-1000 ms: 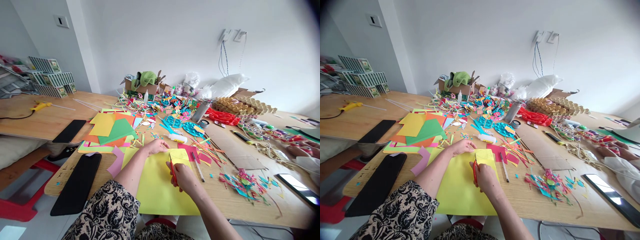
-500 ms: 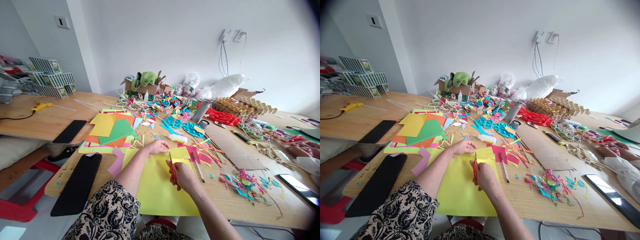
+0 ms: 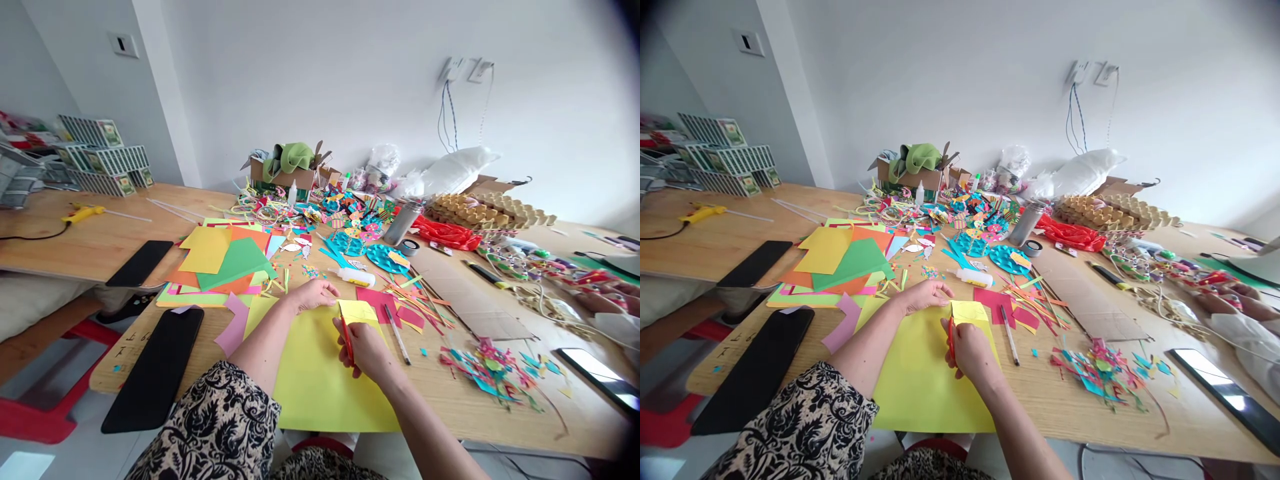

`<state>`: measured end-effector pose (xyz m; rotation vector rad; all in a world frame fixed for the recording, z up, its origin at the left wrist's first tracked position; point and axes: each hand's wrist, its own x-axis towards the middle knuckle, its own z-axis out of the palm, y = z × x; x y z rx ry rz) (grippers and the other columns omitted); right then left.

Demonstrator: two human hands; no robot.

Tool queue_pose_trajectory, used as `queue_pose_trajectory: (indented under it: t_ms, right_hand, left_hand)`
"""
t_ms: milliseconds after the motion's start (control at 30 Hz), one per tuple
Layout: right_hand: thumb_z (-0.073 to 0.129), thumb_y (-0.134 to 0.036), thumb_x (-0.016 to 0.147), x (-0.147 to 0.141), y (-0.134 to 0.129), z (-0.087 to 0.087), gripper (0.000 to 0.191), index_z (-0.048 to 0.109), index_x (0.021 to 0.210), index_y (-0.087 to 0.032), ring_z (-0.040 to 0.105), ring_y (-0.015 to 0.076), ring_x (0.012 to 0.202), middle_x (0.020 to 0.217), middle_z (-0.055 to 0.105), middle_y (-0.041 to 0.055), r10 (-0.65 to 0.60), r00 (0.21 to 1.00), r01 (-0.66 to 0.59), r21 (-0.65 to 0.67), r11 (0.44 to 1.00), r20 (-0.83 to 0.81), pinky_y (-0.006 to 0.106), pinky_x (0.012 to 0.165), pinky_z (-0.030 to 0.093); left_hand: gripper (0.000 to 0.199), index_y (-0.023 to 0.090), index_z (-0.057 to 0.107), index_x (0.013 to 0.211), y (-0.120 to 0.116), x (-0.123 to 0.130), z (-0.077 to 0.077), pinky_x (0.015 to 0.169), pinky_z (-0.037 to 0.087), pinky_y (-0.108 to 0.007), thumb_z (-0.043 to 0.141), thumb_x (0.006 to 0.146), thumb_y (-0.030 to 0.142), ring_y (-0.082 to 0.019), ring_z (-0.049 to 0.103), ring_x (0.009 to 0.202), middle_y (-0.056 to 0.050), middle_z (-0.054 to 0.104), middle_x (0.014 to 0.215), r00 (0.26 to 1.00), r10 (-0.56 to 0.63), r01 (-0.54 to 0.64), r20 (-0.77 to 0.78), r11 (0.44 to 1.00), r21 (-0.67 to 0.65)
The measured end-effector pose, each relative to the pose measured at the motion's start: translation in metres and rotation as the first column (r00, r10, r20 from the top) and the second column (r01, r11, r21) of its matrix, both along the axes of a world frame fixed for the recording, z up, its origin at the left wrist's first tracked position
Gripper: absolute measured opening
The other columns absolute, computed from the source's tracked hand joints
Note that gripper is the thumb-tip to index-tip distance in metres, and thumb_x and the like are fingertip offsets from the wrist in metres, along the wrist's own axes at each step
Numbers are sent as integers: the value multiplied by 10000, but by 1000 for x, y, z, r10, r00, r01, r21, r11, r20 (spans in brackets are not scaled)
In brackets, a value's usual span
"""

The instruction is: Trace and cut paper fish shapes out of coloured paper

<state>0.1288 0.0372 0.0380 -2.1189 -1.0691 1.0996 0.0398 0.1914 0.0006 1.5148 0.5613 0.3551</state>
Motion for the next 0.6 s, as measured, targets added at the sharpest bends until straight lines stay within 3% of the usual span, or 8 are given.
queue_pose_trajectory:
  t_ms: [600]
  right_hand:
    - [479, -569, 869, 6, 6, -3, 454, 478, 632, -181, 502, 94, 351, 445, 552, -5, -23, 998, 24, 21, 999, -59, 176, 269, 387]
  left_hand:
    - [293, 131, 645, 933, 2, 1, -4, 631, 363, -232, 737, 658, 172, -104, 521, 599, 31, 609, 619, 1000, 5, -5, -12, 1000, -5]
